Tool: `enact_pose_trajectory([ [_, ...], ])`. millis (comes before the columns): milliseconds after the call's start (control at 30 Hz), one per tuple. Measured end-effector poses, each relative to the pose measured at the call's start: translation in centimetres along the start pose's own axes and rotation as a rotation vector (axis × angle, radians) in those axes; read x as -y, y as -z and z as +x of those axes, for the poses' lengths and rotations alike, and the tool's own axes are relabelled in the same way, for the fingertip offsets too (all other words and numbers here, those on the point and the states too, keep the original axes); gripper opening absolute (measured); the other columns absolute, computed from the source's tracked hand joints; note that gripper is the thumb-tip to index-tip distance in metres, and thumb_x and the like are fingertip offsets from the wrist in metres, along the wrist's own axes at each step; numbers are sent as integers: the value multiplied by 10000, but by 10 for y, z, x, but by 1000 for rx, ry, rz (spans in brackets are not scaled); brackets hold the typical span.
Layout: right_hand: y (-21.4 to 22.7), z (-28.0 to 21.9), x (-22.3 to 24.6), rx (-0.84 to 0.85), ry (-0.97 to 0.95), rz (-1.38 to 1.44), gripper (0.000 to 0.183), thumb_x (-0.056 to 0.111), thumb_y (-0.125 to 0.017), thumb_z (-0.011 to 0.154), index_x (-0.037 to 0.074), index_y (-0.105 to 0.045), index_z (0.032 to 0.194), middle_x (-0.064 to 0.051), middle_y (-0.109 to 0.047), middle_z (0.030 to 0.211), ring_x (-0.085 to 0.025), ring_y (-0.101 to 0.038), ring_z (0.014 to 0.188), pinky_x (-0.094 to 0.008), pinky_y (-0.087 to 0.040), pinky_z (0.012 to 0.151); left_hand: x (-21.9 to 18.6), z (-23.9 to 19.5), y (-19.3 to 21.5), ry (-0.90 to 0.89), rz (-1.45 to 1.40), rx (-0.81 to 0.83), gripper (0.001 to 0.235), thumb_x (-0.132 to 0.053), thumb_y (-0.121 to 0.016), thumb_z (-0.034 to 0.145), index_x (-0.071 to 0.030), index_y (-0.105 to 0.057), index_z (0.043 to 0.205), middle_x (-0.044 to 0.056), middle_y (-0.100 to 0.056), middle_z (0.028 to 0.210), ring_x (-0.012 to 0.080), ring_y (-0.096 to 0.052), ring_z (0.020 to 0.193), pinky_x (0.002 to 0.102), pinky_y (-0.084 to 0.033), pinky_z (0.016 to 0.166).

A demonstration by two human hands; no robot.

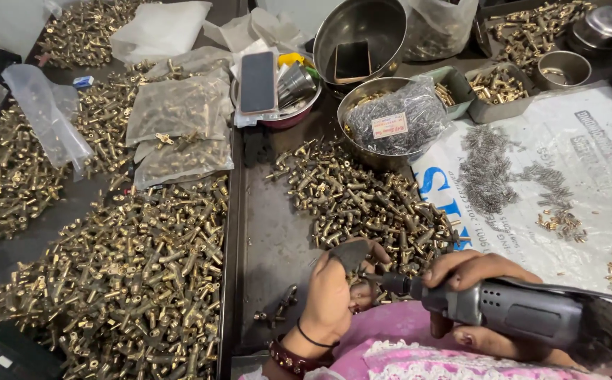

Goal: Polishing small metal parts using a handheld rotary power tool at a workbench.

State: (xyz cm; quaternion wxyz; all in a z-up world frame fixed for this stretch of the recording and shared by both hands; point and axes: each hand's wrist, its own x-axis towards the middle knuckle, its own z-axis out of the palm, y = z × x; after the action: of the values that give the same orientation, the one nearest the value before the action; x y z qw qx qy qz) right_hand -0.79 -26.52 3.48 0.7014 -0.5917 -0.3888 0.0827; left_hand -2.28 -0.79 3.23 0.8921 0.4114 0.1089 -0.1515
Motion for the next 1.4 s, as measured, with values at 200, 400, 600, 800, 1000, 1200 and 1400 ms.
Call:
enact_pose_trajectory([
  [200,12,-1,-1,-26,-101,132,518,45,-814,821,42,-572,1279,-270,-621,1272,-360,-579,1236,-508,-444,1088,-2,7,6,-4,-68,65,352,-274,-486,1051,17,-665,968,-19,-461,588,36,-316,432,221,-229,396],
  [400,11,0,0,-83,-124,147,509,67,-785,805,38,-581,1271,-266,-614,1247,-358,-581,1221,-522,-446,1096,-3,11,8,-30,-59,95,372,-270,-459,1062,37,-663,1013,-19,-449,580,31,-312,441,218,-226,410],
  [600,9,1,7,-80,-154,116,509,62,-794,804,38,-576,1263,-266,-594,1247,-367,-578,1234,-527,-431,1109,-7,7,1,-100,84,65,370,-257,-445,1068,25,-670,986,-12,-468,586,44,-345,438,223,-240,408],
  [800,8,1,9,-66,-174,78,509,58,-802,802,39,-570,1255,-267,-574,1247,-376,-576,1247,-531,-417,1122,-9,1,-2,-178,200,76,355,-205,-420,1048,22,-688,995,-19,-495,614,47,-407,483,222,-294,452],
  [1000,-9,2,1,-183,-163,334,500,68,-767,840,39,-527,1277,-254,-533,1314,-355,-573,1174,-444,-606,765,4,-2,3,-530,412,53,310,-158,-446,1058,29,-692,1050,5,-541,634,48,-447,535,221,-345,517],
  [1200,-14,-2,-14,-317,-261,714,552,89,-788,864,42,-492,1327,-244,-480,1371,-339,-627,866,-430,-588,645,9,-3,7,-912,655,56,295,-59,-451,925,25,-658,1119,61,-739,1028,82,-619,789,229,-512,722],
  [1400,-18,4,-6,-203,-199,584,533,93,-786,858,26,-502,1304,-263,-484,1338,-358,-657,903,-460,-618,655,13,-7,10,-707,346,14,279,-36,-447,946,50,-661,1102,79,-721,1025,64,-536,713,210,-426,628],
])
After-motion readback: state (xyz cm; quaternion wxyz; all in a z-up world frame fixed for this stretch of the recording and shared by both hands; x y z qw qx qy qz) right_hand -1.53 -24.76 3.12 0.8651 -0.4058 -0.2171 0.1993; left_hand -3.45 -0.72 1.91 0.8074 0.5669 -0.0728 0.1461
